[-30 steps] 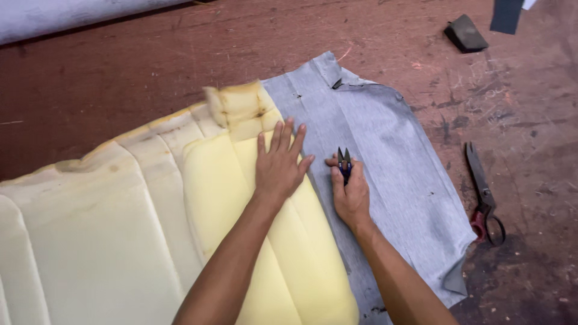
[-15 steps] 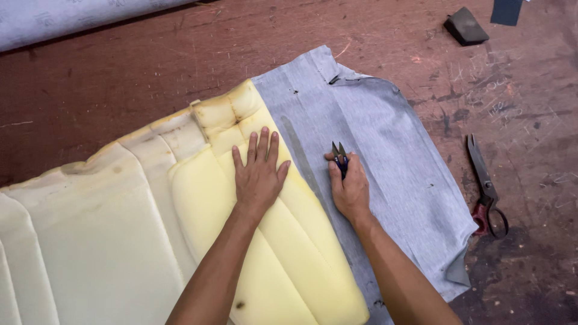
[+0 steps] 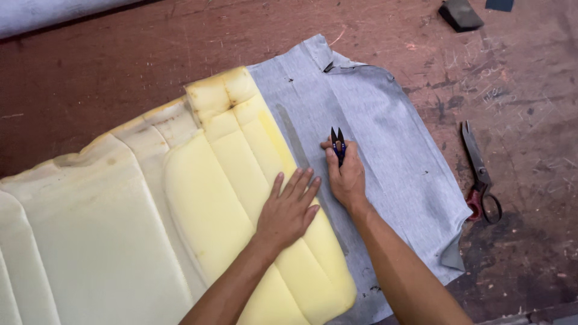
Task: The person uses a utility knife to cut a yellow foam cushion along a marked line on a gray fabric backing. The hands hold the foam steady while the knife slices through the material in a continuous motion.
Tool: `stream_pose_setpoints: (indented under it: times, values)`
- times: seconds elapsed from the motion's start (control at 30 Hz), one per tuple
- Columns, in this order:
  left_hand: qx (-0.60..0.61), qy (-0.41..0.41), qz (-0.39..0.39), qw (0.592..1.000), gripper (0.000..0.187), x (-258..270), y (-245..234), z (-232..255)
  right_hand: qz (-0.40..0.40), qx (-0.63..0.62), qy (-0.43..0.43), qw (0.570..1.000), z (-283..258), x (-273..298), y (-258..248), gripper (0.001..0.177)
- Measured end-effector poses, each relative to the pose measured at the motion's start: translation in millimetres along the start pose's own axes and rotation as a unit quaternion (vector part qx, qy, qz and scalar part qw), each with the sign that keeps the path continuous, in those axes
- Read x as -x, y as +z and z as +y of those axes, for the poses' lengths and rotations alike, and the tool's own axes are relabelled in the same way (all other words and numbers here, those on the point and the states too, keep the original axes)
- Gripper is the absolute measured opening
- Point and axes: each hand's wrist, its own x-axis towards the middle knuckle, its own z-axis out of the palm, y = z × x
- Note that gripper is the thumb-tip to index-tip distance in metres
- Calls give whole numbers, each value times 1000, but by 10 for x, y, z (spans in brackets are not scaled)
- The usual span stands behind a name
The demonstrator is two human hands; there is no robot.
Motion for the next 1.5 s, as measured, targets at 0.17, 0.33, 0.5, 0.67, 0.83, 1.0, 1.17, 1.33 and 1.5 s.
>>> stream_pose_setpoints:
  times: [0.17,0.33,0.5,0.67,0.83,1.0,1.17,1.33,1.5]
  values:
    - [-16,16,-17,1000,52,185,-19,-111,-9,15,-16,1000,-18,19,-34,23]
    - [-50,24,-30,998,53,178,14,-129,7,20,-27,999,-5,9,-15,21]
    - [-59,134,-117,982,45,269,57,372,17,50,-47,997,-7,24,3,17]
    - [80,91,-223,967,46,438,59,821,19,49,-43,998,-31,16,5,17]
    - [78,97,-77,989,65,685,99,669,10,43,-64,997,21,24,-13,18]
    - [36,90,-74,993,59,947,104,570,-13,23,-42,999,61,22,-40,19]
    - [12,68,-90,994,58,949,34,664,-5,21,-69,997,62,22,-38,20]
    - [89,51,-73,992,64,964,14,932,-30,20,-49,998,21,-21,-96,20]
    - [77,75,-108,988,73,1108,18,1013,-94,34,37,994,-115,390,-183,23]
